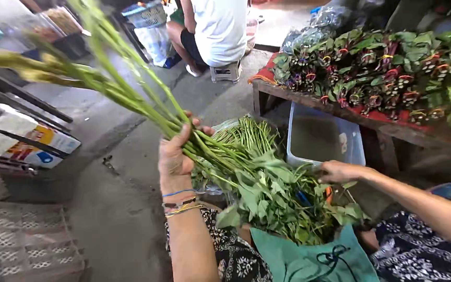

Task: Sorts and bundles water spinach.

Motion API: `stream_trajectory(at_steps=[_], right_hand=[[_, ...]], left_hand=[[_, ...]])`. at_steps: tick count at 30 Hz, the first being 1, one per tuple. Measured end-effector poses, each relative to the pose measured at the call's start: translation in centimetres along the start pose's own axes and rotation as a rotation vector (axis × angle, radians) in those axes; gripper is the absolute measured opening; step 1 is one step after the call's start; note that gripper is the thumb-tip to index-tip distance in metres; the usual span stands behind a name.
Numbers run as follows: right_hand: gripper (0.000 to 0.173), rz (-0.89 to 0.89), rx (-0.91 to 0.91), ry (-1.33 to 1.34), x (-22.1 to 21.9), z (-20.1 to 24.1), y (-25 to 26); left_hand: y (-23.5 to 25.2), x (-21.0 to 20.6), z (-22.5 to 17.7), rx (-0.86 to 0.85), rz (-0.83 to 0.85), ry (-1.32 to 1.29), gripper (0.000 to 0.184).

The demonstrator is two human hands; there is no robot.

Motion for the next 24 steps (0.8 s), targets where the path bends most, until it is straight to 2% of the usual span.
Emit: stream_trajectory(at_steps=[4,7,11,13,15,16,17,18,19,20,21,22,24], right_hand=[[0.031,-0.03,0.043,0.484,0.7,1.7,4.6],[0.033,-0.135,0.034,0.742,0.7,3.7,10.9],[0.044,-0.637,-0.2,0.704,0.1,3.6,19.7],[0.051,-0.779,-0.229,0.648,-1.0,4.4,20.8],[0.055,-0.876,-0.317,0.467,-0.7,7.2,19.5],[0.054,-0.835,-0.363,0.416,-0.2,8.3,18.9],[0.055,-0.621,-0.405,0.375,0.8,9.3,17.8],[0.054,-0.502,-0.418,0.353,1.1,8.7,17.9],[0.043,-0.773,-0.399,0.313,0.1,6.7,20.1],[0.039,-0.772,-0.398,0.312,0.3,5.1,21.4],[0.037,-0.673,-0.374,0.352,1.4,4.2,21.6],[0.037,-0.593,-0.321,0.428,2.8,4.3,20.7],[0.032,-0.589,-0.217,0.616,4.7,5.1,18.0]], left_hand=[[0.2,2.2,-2.8,-0.242,-0.172,0.073,0.024],[0.5,2.2,-2.2,-0.271,-0.265,0.019,0.024],[0.7,1.5,-0.9,-0.128,-0.281,-0.079,0.026],[0.8,1.3,-0.7,-0.089,-0.267,-0.08,0.023],[0.8,1.2,-0.7,-0.064,-0.24,-0.115,0.022],[0.8,1.2,-0.8,-0.056,-0.219,-0.142,0.022],[0.8,1.1,-0.8,-0.048,-0.198,-0.161,0.022],[0.7,0.9,-0.8,-0.041,-0.174,-0.175,0.023],[0.7,0.8,-0.8,-0.037,-0.151,-0.185,0.023],[0.6,0.7,-0.7,-0.032,-0.133,-0.184,0.023],[0.5,0.6,-0.7,-0.023,-0.111,-0.164,0.025],[0.4,0.4,-0.7,-0.013,-0.087,-0.132,0.028],[0.4,0.1,-0.4,-0.003,-0.052,-0.064,0.031]])
Point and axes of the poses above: each hand's wrist, its own y-axis towards the middle knuckle, its own x-axis out of the back of the hand, z = x × y, the point moved 4 cm from there along y, towards the middle knuckle, and after that the axes turned 3 degrees about x, right-handed, at the moved point
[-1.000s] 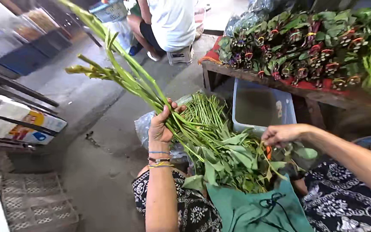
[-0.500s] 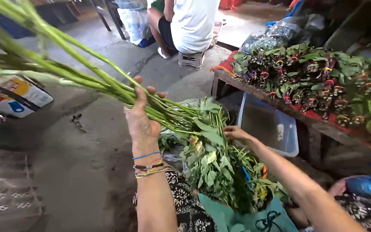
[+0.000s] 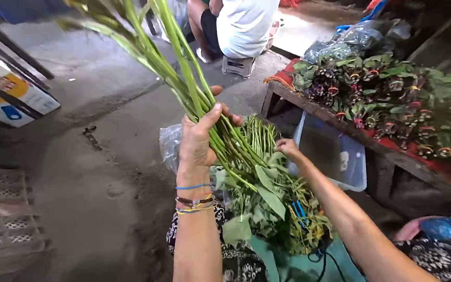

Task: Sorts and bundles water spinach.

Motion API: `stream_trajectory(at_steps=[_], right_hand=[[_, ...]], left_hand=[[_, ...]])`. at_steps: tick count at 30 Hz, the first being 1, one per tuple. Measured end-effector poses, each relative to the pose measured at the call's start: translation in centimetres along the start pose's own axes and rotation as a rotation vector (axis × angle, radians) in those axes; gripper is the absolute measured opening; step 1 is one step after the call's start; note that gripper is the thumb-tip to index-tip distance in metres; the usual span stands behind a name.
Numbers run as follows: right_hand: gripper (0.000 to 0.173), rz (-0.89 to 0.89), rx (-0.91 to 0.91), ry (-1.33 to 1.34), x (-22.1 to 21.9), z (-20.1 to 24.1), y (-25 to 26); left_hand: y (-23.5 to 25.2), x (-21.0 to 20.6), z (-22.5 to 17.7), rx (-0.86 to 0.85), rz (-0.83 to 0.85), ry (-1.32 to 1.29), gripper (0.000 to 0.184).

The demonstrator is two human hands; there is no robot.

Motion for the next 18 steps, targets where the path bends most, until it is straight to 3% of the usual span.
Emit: stream_trajectory(at_steps=[4,7,10,18], right_hand=[[0.022,0.046,0.156,0.34,5.4,3.2,-4.0],[0.012,0.085,0.287,0.392,8.7,7.2,-7.6],[0.012,0.08,0.388,0.403,10.5,10.1,-10.8],[0.029,0.147,0.463,0.462,7.5,14.4,-16.8]], left_hand=[[0.9,-0.8,1.2,0.042,-0.008,0.115,0.024],[1.2,-1.9,3.1,0.206,-0.119,0.214,0.019],[0.8,-3.1,5.6,0.322,-0.124,0.283,0.017],[-0.4,-5.1,10.1,0.436,-0.046,0.391,0.013]])
Point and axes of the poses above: each hand's wrist, its own y-axis towards the middle knuckle, its own x-axis out of the back of the hand, z = x × y, the point moved 4 cm from there along y, towards the middle knuckle, and after that the axes turned 3 degrees about x, right-handed, at the moved point
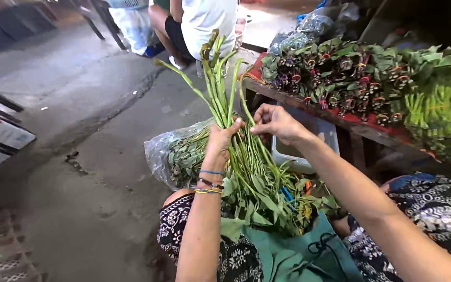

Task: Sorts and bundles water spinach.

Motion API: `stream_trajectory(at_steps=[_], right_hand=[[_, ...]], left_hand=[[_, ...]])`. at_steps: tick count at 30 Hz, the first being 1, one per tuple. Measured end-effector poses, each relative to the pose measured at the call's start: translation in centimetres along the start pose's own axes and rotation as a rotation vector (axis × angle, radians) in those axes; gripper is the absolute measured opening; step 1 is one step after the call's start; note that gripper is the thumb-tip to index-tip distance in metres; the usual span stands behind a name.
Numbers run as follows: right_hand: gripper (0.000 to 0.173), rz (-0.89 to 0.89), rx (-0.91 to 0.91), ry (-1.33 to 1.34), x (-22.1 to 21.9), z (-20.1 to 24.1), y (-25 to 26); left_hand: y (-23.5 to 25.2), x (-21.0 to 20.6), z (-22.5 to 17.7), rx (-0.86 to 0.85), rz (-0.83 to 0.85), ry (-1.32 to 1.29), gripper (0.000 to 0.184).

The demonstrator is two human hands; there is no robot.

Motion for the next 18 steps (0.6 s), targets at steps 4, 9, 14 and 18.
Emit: stream_trajectory(at_steps=[4,9,14,18], right_hand=[[0.027,-0.048,0.12,-0.087,-1.7,-0.9,-0.5],[0.011,-0.034,0.206,-0.018,-2.5,-0.8,-2.0],[0.015,0.093,0.052,-0.016,-2.4,-2.2,-3.3],[0.012,-0.007,0.052,0.02,-2.5,-2.0,-3.4]], left_hand=[[0.0,-0.8,0.3,0.059,0.004,-0.024,0.02],[-0.2,0.3,-0.3,0.066,-0.028,-0.105,0.019],[-0.1,1.1,-0.9,0.023,-0.061,-0.187,0.016],[0.1,0.6,-0.7,0.001,-0.026,-0.188,0.017]])
Point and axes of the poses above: each hand's wrist, its own y-axis towards the middle knuckle, its own x-axis out of the back of the hand, z = x × y, the point moved 4 cm from there along y, towards the middle knuckle, and after that the axes turned 3 degrees about x, right-handed, at the moved point
